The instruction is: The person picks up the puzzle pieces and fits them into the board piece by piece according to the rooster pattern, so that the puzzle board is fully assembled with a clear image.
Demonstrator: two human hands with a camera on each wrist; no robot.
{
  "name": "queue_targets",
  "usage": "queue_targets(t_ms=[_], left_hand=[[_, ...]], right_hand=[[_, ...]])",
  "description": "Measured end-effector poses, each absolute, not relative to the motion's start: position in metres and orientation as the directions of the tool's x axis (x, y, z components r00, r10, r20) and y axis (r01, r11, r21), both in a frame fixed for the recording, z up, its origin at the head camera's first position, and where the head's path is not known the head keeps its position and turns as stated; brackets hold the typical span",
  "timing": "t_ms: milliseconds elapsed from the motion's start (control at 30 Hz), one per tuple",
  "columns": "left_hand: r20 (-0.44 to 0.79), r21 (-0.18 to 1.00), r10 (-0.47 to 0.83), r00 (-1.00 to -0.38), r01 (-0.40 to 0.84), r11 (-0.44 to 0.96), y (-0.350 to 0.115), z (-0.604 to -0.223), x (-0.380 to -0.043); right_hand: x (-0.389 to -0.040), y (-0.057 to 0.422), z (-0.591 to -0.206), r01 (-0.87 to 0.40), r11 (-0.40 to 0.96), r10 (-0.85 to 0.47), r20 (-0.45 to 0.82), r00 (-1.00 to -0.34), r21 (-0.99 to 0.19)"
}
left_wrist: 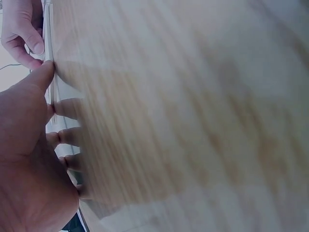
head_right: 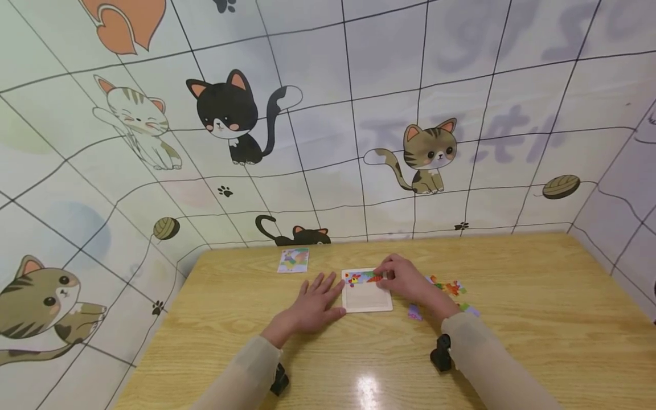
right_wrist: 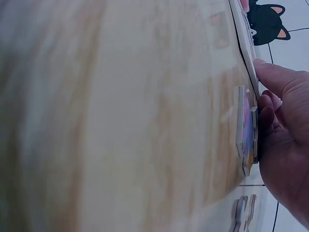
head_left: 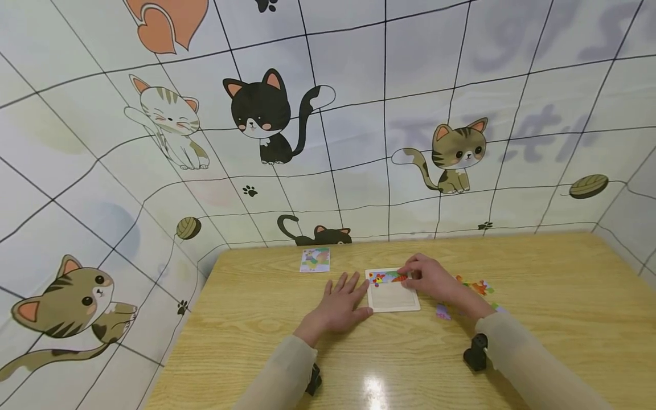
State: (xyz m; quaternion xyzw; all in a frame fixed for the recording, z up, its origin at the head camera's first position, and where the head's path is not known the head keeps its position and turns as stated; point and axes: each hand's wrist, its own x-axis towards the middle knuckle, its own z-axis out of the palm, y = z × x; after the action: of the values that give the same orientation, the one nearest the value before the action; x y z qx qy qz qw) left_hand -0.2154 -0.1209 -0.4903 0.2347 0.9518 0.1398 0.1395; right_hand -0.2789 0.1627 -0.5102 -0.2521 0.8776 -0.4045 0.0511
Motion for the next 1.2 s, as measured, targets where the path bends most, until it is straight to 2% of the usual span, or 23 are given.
queue_targets(t_ms=[800,1000,1200], left_hand=[[-0.186,0.338,0.476,-0.859,0.399,0.852,-0.121,-0.491,-0.216],[-0.180,0.336,0.477,-0.860,0.402,0.851,-0.121,-0.492,-0.216],[-0.178,0.336,0.476,-0.861,0.402,0.852,-0.121,-0.493,-0.215]], right_hand=[[-0.280,0.167,-0.507,-0.387,0.515,-0.495,0.103,-0.863,-0.765],[-0.280,0.180,-0.501,-0.343,0.465,-0.494,0.082,-0.866,-0.816],[-0.278,0.199,-0.493,-0.343,0.471,-0.482,0.089,-0.872,-0.813]])
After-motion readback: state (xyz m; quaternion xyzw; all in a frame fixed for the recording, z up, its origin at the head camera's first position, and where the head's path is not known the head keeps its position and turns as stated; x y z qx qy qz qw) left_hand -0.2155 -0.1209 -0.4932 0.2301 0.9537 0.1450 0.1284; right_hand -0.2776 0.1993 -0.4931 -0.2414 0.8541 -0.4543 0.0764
